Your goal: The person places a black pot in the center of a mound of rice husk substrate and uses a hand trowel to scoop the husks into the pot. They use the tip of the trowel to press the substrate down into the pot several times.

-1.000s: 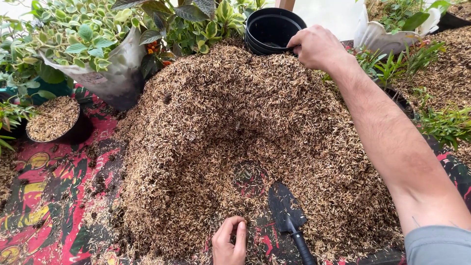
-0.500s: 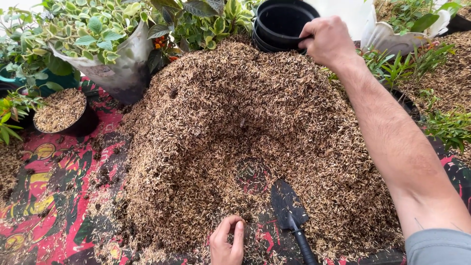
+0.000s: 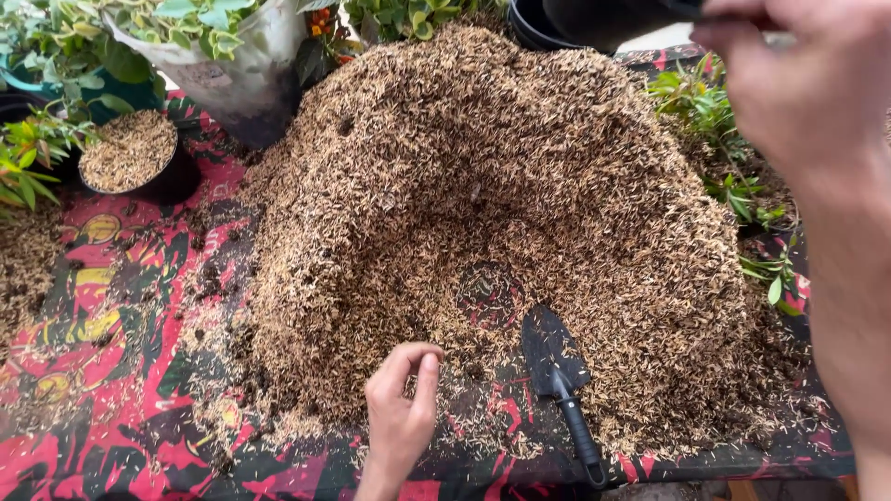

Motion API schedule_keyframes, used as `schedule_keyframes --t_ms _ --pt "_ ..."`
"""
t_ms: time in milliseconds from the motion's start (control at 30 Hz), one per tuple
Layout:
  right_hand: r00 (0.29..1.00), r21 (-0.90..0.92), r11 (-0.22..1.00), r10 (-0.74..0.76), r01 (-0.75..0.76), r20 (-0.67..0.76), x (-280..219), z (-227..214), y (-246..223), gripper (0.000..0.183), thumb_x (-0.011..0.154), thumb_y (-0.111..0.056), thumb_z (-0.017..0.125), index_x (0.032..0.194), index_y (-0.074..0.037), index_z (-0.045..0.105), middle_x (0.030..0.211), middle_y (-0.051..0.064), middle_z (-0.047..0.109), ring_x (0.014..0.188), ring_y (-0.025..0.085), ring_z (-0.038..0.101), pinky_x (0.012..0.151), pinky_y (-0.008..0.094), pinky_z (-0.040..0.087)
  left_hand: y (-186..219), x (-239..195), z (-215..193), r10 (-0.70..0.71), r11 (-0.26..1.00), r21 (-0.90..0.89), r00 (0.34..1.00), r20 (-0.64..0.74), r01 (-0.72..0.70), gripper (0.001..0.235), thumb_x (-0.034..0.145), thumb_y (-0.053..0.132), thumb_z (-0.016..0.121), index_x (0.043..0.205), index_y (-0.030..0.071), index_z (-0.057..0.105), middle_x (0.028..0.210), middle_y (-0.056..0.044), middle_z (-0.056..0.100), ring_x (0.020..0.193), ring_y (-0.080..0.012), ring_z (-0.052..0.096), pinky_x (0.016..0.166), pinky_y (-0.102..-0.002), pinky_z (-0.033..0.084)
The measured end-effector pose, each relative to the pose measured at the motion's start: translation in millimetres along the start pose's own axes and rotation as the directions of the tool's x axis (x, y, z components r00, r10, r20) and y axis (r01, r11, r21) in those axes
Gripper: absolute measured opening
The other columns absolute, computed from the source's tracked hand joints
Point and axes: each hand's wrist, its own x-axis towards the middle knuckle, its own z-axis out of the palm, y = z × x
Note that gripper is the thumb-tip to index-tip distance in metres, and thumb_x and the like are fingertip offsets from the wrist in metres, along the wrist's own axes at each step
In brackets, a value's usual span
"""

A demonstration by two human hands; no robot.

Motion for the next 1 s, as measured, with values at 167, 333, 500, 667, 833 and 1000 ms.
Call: schedule_keyframes --t_ms 167,333,500,667,833,1000 --pt "0.995 0.079 0.996 0.045 -0.053 0.092 -28.1 -31.2 -92.9 0.018 0.105 0.032 0.077 0.112 0.016 0.08 0.113 0.031 0.078 0.106 0.041 0.074 0.102 0.051 0.06 14.4 26.7 -10.8 0.055 0.998 0.0 0.998 -0.016 -0.055 0.016 0.1 0.014 0.055 0.105 0.007 0.069 0.091 -0.005 0.07 0.071 -0.0111 0.061 0.06 -0.025 0.05" --pt "0.98 0.149 0.978 0.119 -0.144 0.161 -77.9 3.7 -138.6 0.018 0.091 0.016 0.07 0.102 0.005 0.079 0.105 0.021 0.077 0.092 0.03 0.073 0.091 0.041 0.06 27.3 49.9 -8.7 -0.035 0.999 -0.034 0.999 0.031 0.036 0.02 0.102 0.014 0.053 0.112 0.006 0.068 0.099 -0.007 0.072 0.077 -0.0123 0.063 0.062 -0.025 0.053" --pt "0.926 0.154 0.941 0.25 -0.301 0.284 -131.9 55.2 -165.2 0.022 0.085 0.011 0.069 0.092 -0.007 0.079 0.091 0.009 0.078 0.086 0.023 0.075 0.081 0.033 0.06 19.3 59.2 5.4 -0.07 0.968 -0.242 0.997 -0.015 0.064 0.027 0.104 0.018 0.056 0.116 -0.003 0.067 0.098 -0.021 0.071 0.081 -0.0236 0.069 0.064 -0.034 0.065" --pt "0.895 0.058 0.963 0.221 -0.263 0.388 -173.2 87.7 -175.2 0.014 0.091 -0.001 0.069 0.094 -0.013 0.076 0.093 0.001 0.075 0.088 0.017 0.074 0.08 0.027 0.059 11.9 60.6 18.9 -0.151 0.951 -0.27 0.988 0.023 0.151 0.031 0.099 0.018 0.064 0.118 -0.006 0.066 0.103 -0.025 0.071 0.086 -0.031 0.075 0.063 -0.037 0.068" --pt "0.914 0.036 0.976 0.188 -0.215 0.358 -184.2 102.6 -178.8 0.01 0.094 -0.006 0.067 0.094 -0.015 0.073 0.093 -0.001 0.072 0.088 0.017 0.072 0.08 0.028 0.058 3.6 56.4 23.5 -0.202 0.943 -0.264 0.979 0.028 0.202 0.033 0.098 0.015 0.065 0.122 -0.007 0.063 0.106 -0.028 0.071 0.089 -0.0343 0.076 0.065 -0.039 0.068" --pt "0.924 0.009 0.983 0.167 -0.181 0.345 -196.2 118.0 -179.2 0.009 0.095 -0.009 0.066 0.093 -0.016 0.071 0.092 -0.001 0.07 0.088 0.017 0.07 0.078 0.028 0.058 2.2 57.0 23.2 -0.268 0.935 -0.23 0.963 0.038 0.269 0.033 0.096 0.01 0.065 0.125 -0.006 0.062 0.107 -0.028 0.072 0.092 -0.0354 0.077 0.066 -0.04 0.069"
